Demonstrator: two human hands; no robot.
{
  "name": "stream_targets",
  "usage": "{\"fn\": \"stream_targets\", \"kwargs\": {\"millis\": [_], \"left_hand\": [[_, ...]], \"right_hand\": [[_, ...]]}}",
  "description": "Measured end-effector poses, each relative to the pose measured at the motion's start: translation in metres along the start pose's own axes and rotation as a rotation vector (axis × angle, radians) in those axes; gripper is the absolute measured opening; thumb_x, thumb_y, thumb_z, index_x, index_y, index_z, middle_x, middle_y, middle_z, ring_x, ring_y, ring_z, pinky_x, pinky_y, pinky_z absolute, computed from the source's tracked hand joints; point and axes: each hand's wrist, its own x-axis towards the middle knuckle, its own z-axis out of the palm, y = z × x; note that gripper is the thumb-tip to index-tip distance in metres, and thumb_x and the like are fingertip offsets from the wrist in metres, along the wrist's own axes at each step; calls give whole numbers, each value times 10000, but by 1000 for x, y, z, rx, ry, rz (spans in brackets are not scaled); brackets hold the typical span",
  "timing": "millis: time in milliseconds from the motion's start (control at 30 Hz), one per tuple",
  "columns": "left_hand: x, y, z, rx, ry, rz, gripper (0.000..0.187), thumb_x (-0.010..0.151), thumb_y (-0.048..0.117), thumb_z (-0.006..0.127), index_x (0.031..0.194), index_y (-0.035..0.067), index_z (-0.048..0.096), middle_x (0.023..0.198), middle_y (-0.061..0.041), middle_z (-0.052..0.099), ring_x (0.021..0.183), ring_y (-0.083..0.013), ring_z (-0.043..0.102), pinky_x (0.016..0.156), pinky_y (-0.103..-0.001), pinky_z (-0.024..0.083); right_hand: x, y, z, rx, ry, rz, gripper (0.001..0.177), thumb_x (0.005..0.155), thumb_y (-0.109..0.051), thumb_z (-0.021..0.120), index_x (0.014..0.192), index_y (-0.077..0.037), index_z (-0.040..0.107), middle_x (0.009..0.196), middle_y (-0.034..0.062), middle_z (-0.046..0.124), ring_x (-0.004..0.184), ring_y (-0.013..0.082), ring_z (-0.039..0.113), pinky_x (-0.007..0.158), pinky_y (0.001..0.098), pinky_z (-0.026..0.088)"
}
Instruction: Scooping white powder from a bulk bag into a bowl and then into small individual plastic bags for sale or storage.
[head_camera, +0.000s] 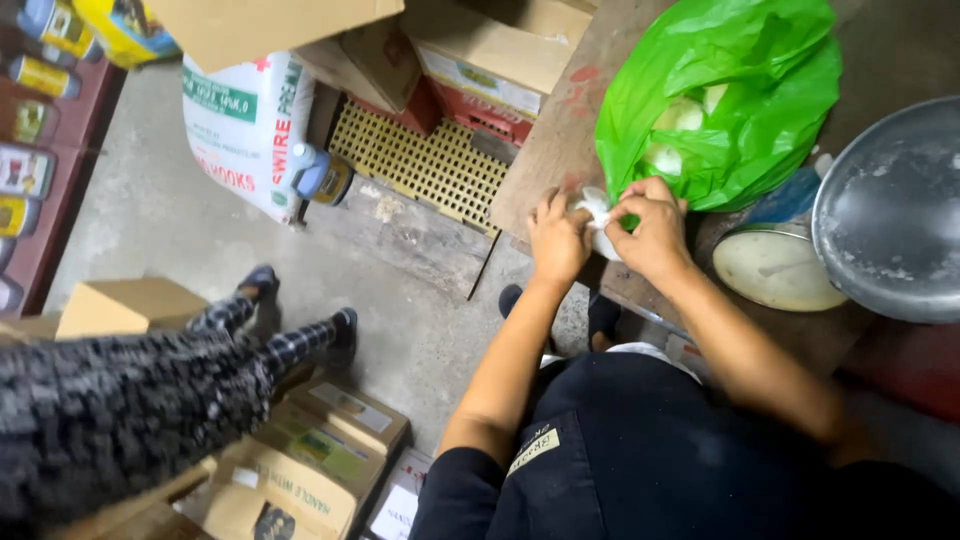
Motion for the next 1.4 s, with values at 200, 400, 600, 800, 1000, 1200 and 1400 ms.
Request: {"fn": "stream_targets", "kwargs": {"millis": [200, 400, 600, 800, 1000, 1200, 1400], "left_hand": [[5, -19, 16, -72, -30, 45, 203, 712, 190, 818, 912, 170, 796, 1154, -60, 695, 1218, -293, 568, 1062, -535, 385], [7, -36, 29, -116, -141, 8, 177, 774, 162, 806, 948, 141, 789, 1152, -73, 709, 1147, -295, 622, 989, -474, 434], [11, -65, 51, -339, -144, 86, 222, 790, 54, 747, 1011, 68, 770, 1083, -166, 738, 1051, -373, 674, 982, -464, 514], [60, -39, -34, -396, -131, 113, 190, 754, 29, 758, 944, 37, 754, 1042, -158, 743, 1059, -366, 685, 974, -433, 516], [135, -1, -119, -603, -363, 130, 173, 761, -19, 727, 928, 27, 735, 996, -107, 755, 1008, -289, 716, 910, -374, 551], [229, -6, -179, -643, -388, 304, 219, 768, -45, 713, 980, 10, 720, 1028, -124, 740, 1023, -283, 710, 938, -362, 548], [331, -77, -237, -626, -307, 437, 229, 739, -56, 694, 958, 4, 720, 1015, -131, 740, 1063, -311, 704, 978, -394, 532]], "right_hand": [[-8, 13, -7, 206, 65, 58, 138, 826, -91, 827, 935, -58, 748, 1083, 138, 642, 1037, 292, 641, 867, 374, 526], [-23, 7, 1, 83, -56, 181, 381, 690, -134, 858, 1041, -35, 746, 1130, 199, 613, 996, 353, 629, 799, 422, 524], [-23, 23, 17, -68, 26, 66, 174, 806, -236, 822, 924, -113, 793, 1069, 130, 655, 1050, 324, 624, 892, 471, 459], [9, -11, -28, -88, 107, 19, 145, 751, -277, 807, 835, -159, 797, 1023, 49, 660, 1058, 268, 614, 898, 455, 401], [57, -71, -69, -136, 259, -35, 288, 716, -312, 833, 947, -149, 776, 1135, 58, 650, 1114, 267, 584, 974, 452, 358], [142, -128, -84, -213, 421, -82, 348, 737, -305, 837, 1018, -114, 759, 1270, 109, 626, 1198, 325, 550, 1045, 496, 309], [262, -171, -38, -114, 409, -89, 149, 778, -129, 799, 916, -121, 745, 1273, 63, 658, 1272, 283, 567, 1061, 428, 357]]}}
